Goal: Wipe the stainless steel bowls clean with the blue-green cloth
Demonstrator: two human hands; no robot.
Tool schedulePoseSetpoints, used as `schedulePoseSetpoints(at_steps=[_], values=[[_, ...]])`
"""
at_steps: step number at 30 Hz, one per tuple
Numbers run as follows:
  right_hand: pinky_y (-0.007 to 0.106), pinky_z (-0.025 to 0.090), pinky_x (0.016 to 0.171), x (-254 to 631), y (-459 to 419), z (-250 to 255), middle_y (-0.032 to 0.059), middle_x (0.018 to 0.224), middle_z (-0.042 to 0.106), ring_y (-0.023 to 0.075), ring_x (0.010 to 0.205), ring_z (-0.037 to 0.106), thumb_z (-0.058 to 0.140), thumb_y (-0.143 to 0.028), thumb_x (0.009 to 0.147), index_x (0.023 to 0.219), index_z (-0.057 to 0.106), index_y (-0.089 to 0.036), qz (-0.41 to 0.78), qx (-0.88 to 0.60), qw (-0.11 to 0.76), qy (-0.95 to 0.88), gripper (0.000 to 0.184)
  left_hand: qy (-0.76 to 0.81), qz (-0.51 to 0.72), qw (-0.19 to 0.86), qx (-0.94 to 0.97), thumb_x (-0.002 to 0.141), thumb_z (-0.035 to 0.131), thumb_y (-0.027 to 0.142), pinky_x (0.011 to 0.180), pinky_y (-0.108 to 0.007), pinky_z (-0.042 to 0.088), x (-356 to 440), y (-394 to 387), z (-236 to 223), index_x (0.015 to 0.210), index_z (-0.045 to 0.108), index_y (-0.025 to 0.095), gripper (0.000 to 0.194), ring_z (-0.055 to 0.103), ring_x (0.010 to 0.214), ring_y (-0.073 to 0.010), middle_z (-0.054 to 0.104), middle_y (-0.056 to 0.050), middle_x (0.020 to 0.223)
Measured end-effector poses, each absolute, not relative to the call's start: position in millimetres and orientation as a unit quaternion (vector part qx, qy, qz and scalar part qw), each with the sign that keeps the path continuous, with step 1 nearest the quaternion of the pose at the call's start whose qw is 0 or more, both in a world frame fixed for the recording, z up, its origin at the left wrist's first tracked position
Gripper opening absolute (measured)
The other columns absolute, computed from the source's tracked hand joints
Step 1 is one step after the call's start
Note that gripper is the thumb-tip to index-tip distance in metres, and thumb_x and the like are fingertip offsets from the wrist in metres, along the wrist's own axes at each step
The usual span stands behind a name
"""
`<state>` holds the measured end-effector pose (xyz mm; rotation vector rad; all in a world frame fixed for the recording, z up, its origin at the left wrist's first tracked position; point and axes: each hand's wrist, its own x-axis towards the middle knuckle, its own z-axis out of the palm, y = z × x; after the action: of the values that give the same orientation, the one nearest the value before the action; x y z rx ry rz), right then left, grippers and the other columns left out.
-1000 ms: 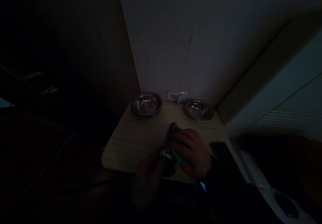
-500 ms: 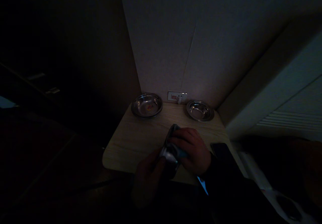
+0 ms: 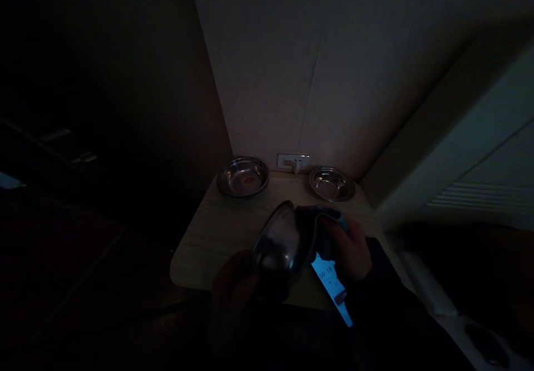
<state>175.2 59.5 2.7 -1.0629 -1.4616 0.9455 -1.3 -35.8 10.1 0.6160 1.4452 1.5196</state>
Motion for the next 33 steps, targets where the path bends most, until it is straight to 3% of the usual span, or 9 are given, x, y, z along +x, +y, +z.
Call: schedulePoseSetpoints(at_steps=[5,9,13,19,29,33], values=[[0.032,0.053,0.073,170.6,47.1,-0.1,0.0039,0.092,0.069,0.0207,0.084,0.064,0.056,-0.036,0.085,0.098,0.068,-0.022,0.387,-0.408,0.532,-0.633,0.022,0.528,0.636,0.519,0.216,0.057,0.066,0.024,0.048,-0.021,0.047,0.7,-30.5,13.0,0.071,0.066,0.017,0.016,0.062,0.053,-0.0143,0.067,0.001,0.058],[0.038,0.049,0.086,167.9,44.1,5.3,0.0062,0.104,0.065,0.0226,0.098,0.061,0.053,-0.028,0.087,0.101,0.065,-0.023,0.333,-0.373,0.523,-0.690,0.019,0.591,0.602,0.486,0.229,0.062,0.071,0.033,0.052,-0.019,0.050,-2.9,-29.1,7.5,0.075,0.069,0.017,0.021,0.064,0.058,-0.0144,0.070,-0.001,0.064],[0.040,0.047,0.084,163.1,37.2,12.0,0.0084,0.106,0.063,0.0232,0.099,0.058,0.051,-0.022,0.086,0.105,0.063,-0.022,0.252,-0.339,0.491,-0.762,0.022,0.618,0.549,0.471,0.308,0.064,0.069,0.040,0.063,-0.023,0.053,-7.9,-25.8,7.9,0.082,0.073,0.014,0.032,0.067,0.073,-0.0203,0.073,-0.006,0.074],[0.046,0.042,0.085,151.6,33.0,17.7,0.0099,0.111,0.062,0.0281,0.105,0.049,0.049,-0.023,0.080,0.112,0.060,-0.018,0.131,-0.261,0.405,-0.867,0.035,0.617,0.509,0.475,0.367,0.070,0.062,0.038,0.066,-0.025,0.054,-7.7,-22.5,-0.3,0.088,0.074,0.014,0.032,0.067,0.075,-0.0210,0.073,-0.005,0.077],[0.045,0.040,0.084,143.2,41.4,19.4,0.0079,0.108,0.064,0.0268,0.100,0.051,0.048,-0.026,0.079,0.108,0.062,-0.020,0.120,-0.274,0.377,-0.877,0.033,0.632,0.485,0.447,0.407,0.076,0.057,0.039,0.069,-0.024,0.052,-5.8,-26.3,1.9,0.088,0.074,0.014,0.033,0.066,0.078,-0.0206,0.073,-0.004,0.081],[0.045,0.041,0.083,146.6,42.9,18.9,0.0111,0.110,0.063,0.0273,0.099,0.051,0.048,-0.026,0.080,0.110,0.062,-0.016,0.127,-0.307,0.370,-0.868,0.034,0.642,0.496,0.459,0.363,0.074,0.060,0.041,0.066,-0.024,0.052,-2.5,-26.9,3.6,0.088,0.074,0.014,0.033,0.067,0.077,-0.0215,0.073,-0.004,0.080]])
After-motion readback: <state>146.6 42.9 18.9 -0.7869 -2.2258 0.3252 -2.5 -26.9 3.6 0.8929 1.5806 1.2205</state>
